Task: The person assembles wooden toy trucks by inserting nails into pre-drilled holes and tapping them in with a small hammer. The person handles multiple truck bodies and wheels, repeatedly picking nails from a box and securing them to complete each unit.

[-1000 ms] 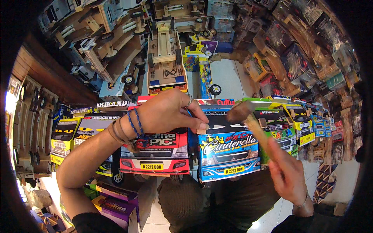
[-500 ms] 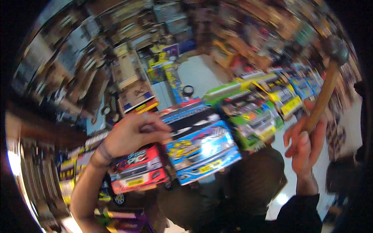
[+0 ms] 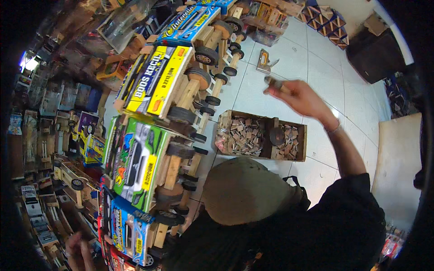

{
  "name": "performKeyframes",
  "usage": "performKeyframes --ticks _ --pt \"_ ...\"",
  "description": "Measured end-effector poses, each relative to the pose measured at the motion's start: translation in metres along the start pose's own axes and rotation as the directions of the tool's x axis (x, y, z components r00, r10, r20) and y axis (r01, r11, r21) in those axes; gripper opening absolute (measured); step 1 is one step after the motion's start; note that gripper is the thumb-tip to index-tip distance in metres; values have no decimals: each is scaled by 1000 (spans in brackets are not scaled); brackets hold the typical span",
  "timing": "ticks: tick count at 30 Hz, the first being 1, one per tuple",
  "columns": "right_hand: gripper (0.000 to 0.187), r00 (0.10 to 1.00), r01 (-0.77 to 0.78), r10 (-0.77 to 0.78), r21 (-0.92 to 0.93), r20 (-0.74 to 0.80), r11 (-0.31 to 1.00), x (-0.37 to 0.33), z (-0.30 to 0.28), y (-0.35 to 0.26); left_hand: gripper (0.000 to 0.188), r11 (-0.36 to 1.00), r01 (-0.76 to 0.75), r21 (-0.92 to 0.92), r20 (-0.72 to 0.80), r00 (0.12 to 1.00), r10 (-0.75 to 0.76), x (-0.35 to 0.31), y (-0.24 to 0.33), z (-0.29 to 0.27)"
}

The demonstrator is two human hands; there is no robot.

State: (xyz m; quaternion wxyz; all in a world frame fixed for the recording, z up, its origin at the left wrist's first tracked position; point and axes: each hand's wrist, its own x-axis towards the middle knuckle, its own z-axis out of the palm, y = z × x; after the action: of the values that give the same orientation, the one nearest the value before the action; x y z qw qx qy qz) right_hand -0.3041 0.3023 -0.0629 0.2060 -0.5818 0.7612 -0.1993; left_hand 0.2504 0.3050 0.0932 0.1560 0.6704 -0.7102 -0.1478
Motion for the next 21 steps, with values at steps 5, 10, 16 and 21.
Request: performKeyframes --ticks 5,10,16,21 --pt "22 977 -58 111 -272 180 960 -21 78 87 39 899 -328 -291 539 720 437 -44 69 37" --pt "22 981 -41 47 -35 190 999 -27 99 128 34 960 -276 48 777 614 137 -73 84 185" --pt "22 964 -94 76 60 254 994 -25 102 137 27 933 136 -334 423 906 20 -8 110 339" --pt "23 964 -91 59 115 258 989 -25 101 142 26 793 -395 -463 364 731 577 33 178 444"
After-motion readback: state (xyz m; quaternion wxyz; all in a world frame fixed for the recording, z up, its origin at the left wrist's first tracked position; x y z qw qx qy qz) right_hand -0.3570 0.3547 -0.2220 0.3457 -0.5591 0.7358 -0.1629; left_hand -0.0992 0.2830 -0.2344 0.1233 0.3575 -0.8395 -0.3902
